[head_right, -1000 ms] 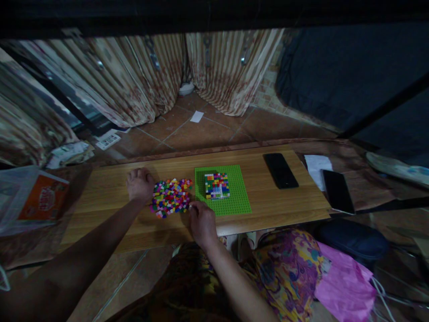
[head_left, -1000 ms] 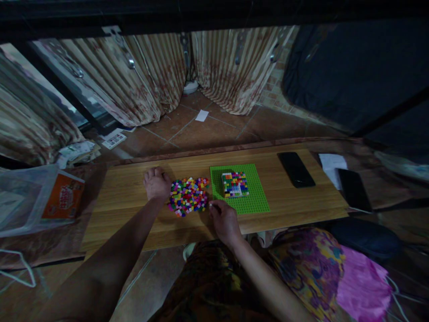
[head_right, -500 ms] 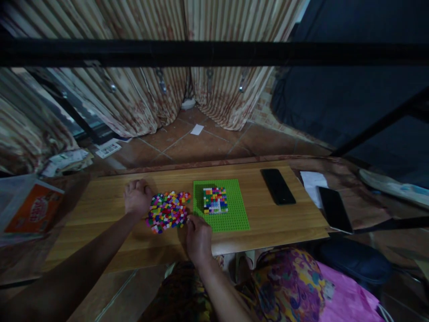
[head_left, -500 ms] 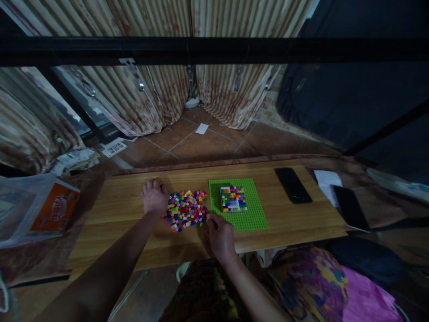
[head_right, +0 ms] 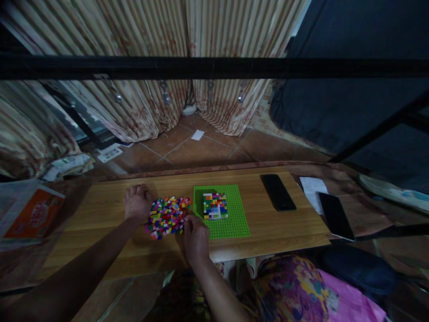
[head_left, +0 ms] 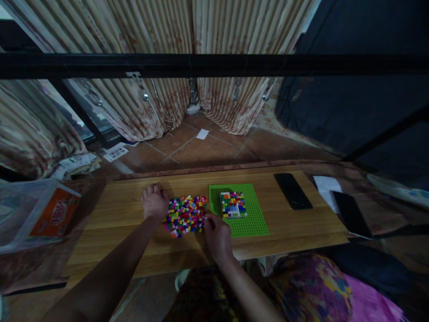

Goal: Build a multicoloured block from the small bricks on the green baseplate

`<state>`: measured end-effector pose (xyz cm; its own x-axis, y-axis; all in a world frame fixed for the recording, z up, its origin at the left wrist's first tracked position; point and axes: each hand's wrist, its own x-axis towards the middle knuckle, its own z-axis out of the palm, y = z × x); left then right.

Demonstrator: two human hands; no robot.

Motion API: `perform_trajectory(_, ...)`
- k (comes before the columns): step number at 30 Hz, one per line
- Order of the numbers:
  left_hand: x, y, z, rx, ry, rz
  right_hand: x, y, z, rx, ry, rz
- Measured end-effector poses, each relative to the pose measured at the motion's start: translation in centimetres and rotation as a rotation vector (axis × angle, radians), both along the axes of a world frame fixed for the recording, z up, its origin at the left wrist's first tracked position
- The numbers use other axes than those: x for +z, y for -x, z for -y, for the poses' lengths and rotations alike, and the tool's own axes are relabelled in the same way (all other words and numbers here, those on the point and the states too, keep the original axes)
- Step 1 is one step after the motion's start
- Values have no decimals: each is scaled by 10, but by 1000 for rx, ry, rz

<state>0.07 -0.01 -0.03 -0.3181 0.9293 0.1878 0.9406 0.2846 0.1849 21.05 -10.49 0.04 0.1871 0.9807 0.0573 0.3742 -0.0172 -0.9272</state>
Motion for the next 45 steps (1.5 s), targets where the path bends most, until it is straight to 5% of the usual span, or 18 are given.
perform_trajectory(12, 1, -1, 0, -7, 17, -4, 22, -35, 10, 10, -194, -48)
perform_trajectory(21, 1, -1, -1, -4, 15, -15, 23, -75, -14, -110, -139, 102)
perform_trajectory(27, 2, 0, -1, -10, 15, -9, 29, -77, -21, -91, -107, 344)
perform_trajectory(45, 0, 2, -1, -4, 13, -4, 22, -74, -26, -133, -191, 469)
